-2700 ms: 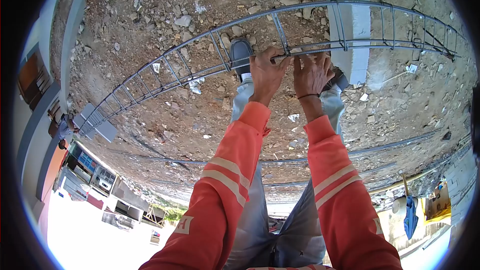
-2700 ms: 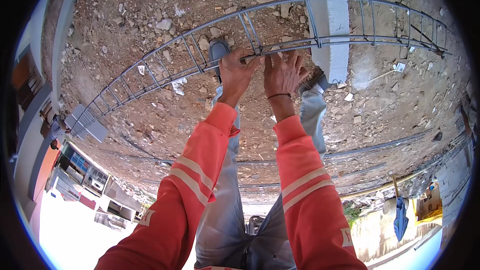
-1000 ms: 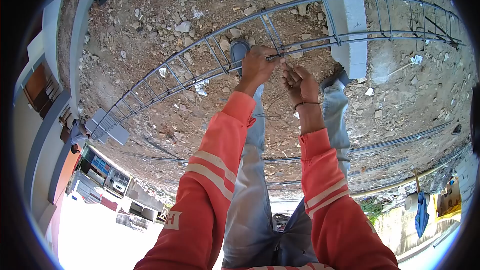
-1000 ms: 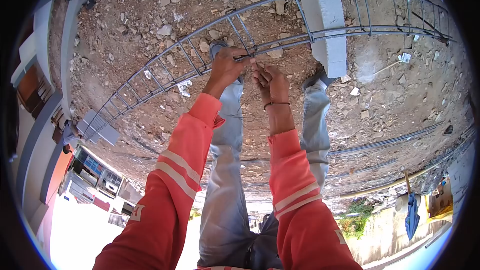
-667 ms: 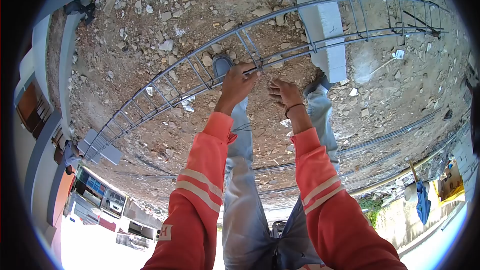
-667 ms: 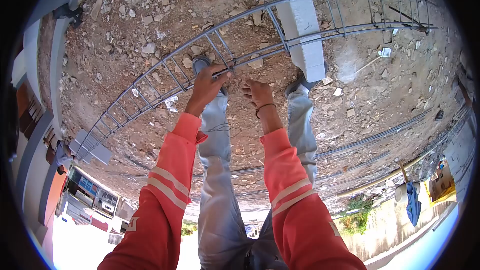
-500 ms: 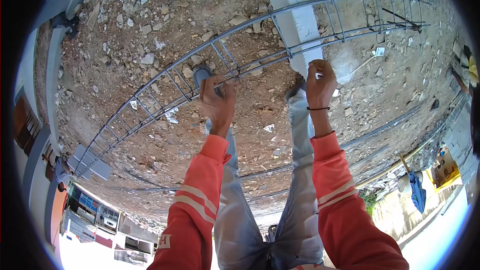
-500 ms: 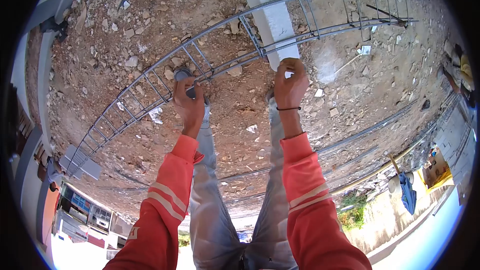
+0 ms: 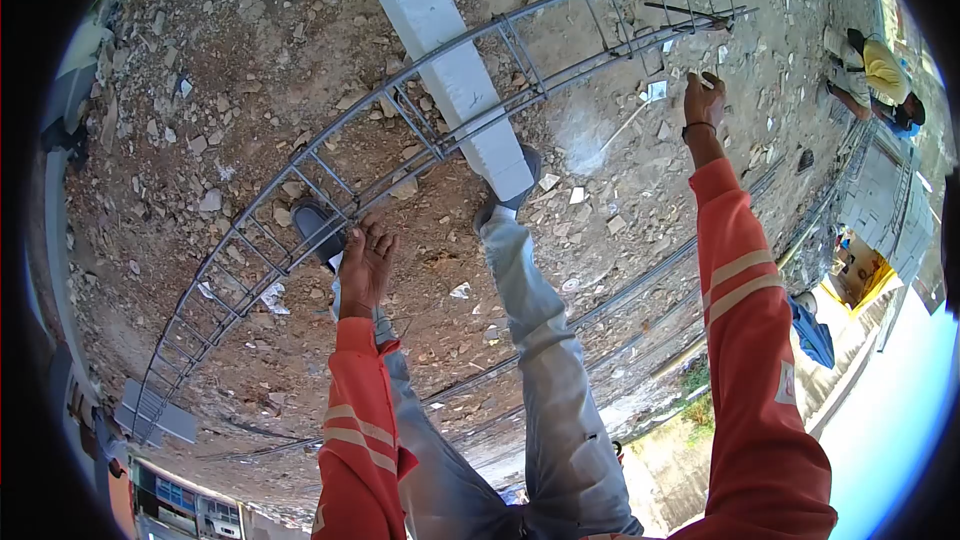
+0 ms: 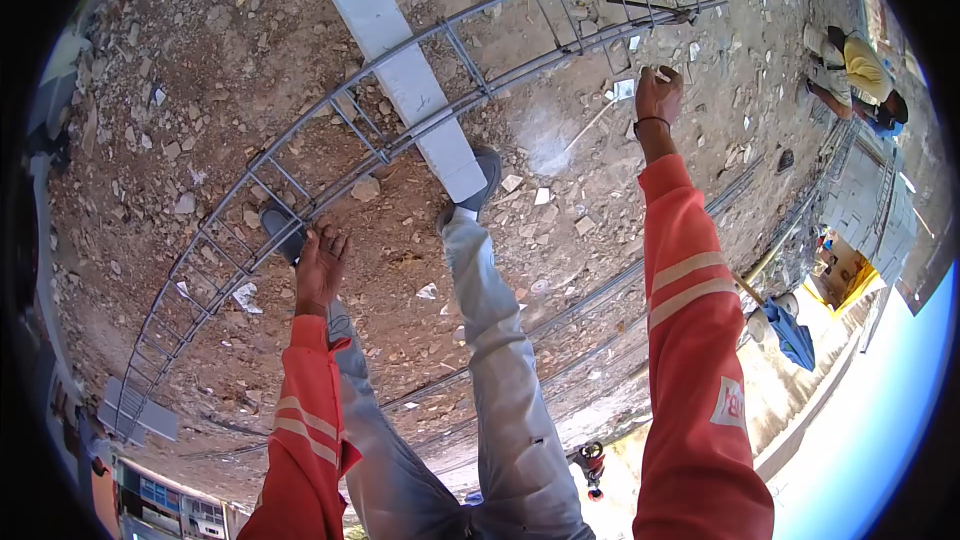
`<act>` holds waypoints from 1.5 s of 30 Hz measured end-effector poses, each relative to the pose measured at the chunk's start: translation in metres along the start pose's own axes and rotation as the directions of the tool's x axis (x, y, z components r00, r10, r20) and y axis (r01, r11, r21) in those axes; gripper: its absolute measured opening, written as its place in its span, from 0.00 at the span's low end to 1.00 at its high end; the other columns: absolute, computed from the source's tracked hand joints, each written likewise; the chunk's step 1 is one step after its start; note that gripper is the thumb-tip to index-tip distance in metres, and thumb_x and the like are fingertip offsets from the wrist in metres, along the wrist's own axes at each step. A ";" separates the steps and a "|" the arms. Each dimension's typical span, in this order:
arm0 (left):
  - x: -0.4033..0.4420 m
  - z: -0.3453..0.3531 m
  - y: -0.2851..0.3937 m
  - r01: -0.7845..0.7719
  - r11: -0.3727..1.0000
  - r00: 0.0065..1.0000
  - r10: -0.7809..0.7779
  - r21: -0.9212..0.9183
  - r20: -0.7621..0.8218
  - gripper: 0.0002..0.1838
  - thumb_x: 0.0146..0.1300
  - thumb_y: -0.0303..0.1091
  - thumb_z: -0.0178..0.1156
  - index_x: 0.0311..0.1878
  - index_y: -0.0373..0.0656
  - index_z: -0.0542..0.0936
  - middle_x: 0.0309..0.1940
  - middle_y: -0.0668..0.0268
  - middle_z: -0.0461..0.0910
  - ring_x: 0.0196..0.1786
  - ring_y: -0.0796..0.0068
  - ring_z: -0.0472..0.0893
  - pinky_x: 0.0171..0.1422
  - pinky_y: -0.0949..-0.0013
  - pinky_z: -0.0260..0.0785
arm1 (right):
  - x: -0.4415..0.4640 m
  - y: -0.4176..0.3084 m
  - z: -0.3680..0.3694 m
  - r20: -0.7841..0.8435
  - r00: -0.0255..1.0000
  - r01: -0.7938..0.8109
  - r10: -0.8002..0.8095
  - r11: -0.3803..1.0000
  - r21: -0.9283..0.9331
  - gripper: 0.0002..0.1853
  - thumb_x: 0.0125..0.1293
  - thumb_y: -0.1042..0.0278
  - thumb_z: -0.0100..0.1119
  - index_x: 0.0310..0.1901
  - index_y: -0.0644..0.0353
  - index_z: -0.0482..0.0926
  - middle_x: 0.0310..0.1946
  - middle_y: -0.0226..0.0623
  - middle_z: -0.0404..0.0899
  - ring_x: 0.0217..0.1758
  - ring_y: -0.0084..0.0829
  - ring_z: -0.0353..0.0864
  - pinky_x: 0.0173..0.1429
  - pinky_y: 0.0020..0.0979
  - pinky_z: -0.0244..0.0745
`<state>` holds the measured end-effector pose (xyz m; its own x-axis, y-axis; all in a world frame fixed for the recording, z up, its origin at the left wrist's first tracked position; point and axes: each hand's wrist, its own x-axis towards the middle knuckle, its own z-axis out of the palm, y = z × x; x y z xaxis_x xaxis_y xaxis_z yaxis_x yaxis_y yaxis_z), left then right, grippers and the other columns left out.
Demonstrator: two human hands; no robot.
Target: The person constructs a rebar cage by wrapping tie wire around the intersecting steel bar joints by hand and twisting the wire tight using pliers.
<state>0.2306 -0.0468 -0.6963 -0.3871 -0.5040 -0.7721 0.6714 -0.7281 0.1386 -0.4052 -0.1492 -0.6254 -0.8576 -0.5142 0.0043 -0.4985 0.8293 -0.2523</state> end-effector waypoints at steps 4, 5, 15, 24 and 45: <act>-0.005 0.008 0.013 0.004 0.991 0.997 0.006 0.133 -0.071 0.20 0.72 0.47 0.61 0.57 0.42 0.79 0.38 0.73 0.78 0.35 0.77 0.76 0.52 0.64 0.74 | 0.083 0.041 -0.004 0.128 0.991 -0.050 0.038 0.995 0.087 0.39 0.55 0.41 0.67 0.62 0.63 0.75 0.53 0.52 0.84 0.59 0.49 0.82 0.64 0.40 0.73; -0.005 0.010 0.011 0.003 0.990 0.997 0.008 0.138 -0.075 0.20 0.72 0.47 0.61 0.57 0.42 0.79 0.38 0.73 0.78 0.35 0.77 0.76 0.52 0.64 0.74 | 0.104 0.050 0.000 0.150 0.988 -0.057 0.037 0.990 0.131 0.41 0.54 0.41 0.69 0.63 0.64 0.75 0.53 0.53 0.84 0.59 0.48 0.82 0.64 0.40 0.73; -0.014 0.047 0.016 -0.004 0.751 0.837 0.364 0.660 -0.409 0.14 0.68 0.39 0.67 0.41 0.34 0.85 0.23 0.72 0.74 0.22 0.81 0.72 0.36 0.68 0.79 | 0.167 0.024 0.018 0.511 0.848 -0.422 0.144 0.766 0.485 0.36 0.58 0.47 0.74 0.64 0.52 0.75 0.59 0.31 0.77 0.65 0.33 0.72 0.56 0.40 0.72; -0.001 0.068 -0.006 0.229 0.183 0.581 0.762 0.956 -0.286 0.14 0.65 0.36 0.68 0.32 0.32 0.85 0.20 0.68 0.77 0.21 0.81 0.74 0.25 0.72 0.74 | 0.194 0.057 0.043 0.311 0.940 -0.323 0.144 0.675 0.663 0.36 0.57 0.41 0.75 0.60 0.48 0.68 0.60 0.31 0.79 0.65 0.33 0.73 0.53 0.38 0.69; 0.034 0.052 0.082 0.016 -0.180 0.727 0.677 0.984 0.112 0.23 0.65 0.52 0.64 0.48 0.39 0.85 0.43 0.51 0.84 0.50 0.55 0.83 0.55 0.59 0.72 | -0.110 -0.122 -0.160 0.903 0.118 -0.788 -0.414 0.514 0.339 0.29 0.71 0.69 0.57 0.70 0.66 0.63 0.37 0.27 0.67 0.29 0.15 0.60 0.30 0.18 0.60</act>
<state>0.2397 -0.1472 -0.6792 0.1023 -0.9118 -0.3978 -0.7483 -0.3340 0.5731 -0.2705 -0.1591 -0.4407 0.2190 -0.6013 -0.7684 0.4621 0.7575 -0.4611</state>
